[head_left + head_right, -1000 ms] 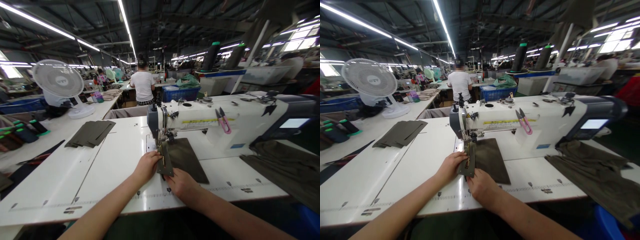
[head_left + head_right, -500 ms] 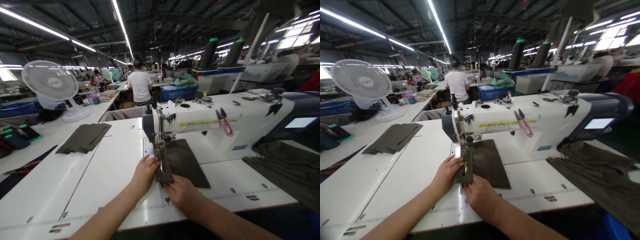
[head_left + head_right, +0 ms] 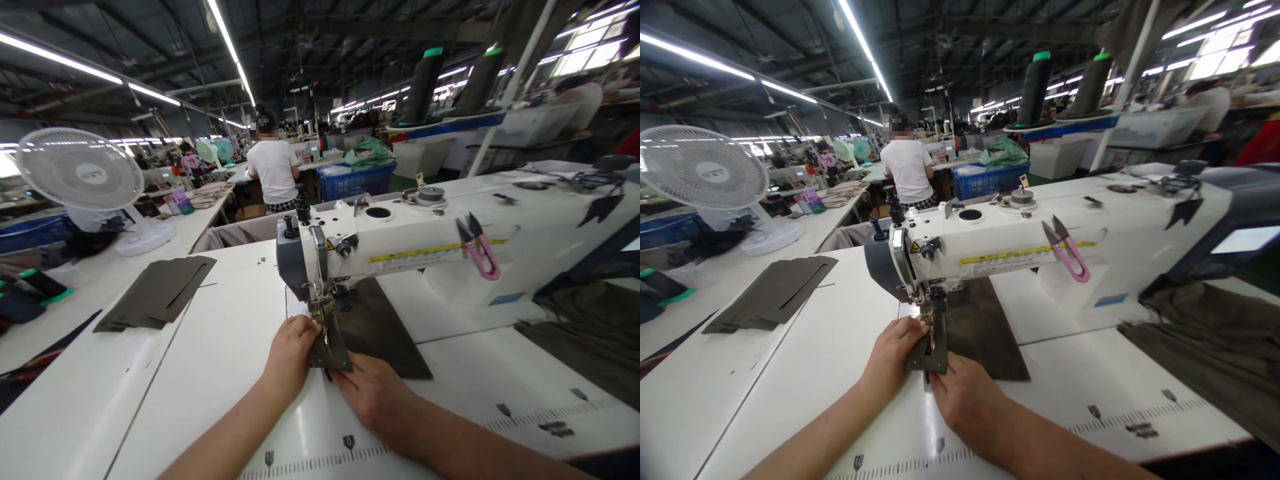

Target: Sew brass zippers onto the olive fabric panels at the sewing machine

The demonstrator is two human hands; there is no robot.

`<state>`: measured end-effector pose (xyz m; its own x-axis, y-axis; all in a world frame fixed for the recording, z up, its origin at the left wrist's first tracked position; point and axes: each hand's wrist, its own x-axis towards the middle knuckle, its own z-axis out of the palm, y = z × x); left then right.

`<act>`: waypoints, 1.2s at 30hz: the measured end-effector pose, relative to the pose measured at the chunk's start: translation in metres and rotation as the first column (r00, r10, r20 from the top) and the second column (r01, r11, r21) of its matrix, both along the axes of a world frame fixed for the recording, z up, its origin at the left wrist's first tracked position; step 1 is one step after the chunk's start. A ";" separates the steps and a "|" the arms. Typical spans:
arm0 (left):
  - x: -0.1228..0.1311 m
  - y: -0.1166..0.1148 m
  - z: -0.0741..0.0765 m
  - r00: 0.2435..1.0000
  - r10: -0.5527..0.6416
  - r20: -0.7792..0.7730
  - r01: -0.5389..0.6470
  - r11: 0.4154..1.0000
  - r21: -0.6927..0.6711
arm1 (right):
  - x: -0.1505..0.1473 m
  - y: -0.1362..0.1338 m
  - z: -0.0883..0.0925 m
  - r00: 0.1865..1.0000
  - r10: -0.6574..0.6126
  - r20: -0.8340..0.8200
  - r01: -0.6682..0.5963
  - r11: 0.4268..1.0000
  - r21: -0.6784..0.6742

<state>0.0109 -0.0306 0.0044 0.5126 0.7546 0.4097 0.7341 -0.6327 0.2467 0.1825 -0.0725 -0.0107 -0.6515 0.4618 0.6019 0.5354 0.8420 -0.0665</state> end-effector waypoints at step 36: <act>0.002 -0.036 0.007 0.951 0.290 0.103 -0.265 0.941 -0.210 | -0.009 0.067 0.014 0.922 -0.301 -0.244 0.113 0.811 -0.573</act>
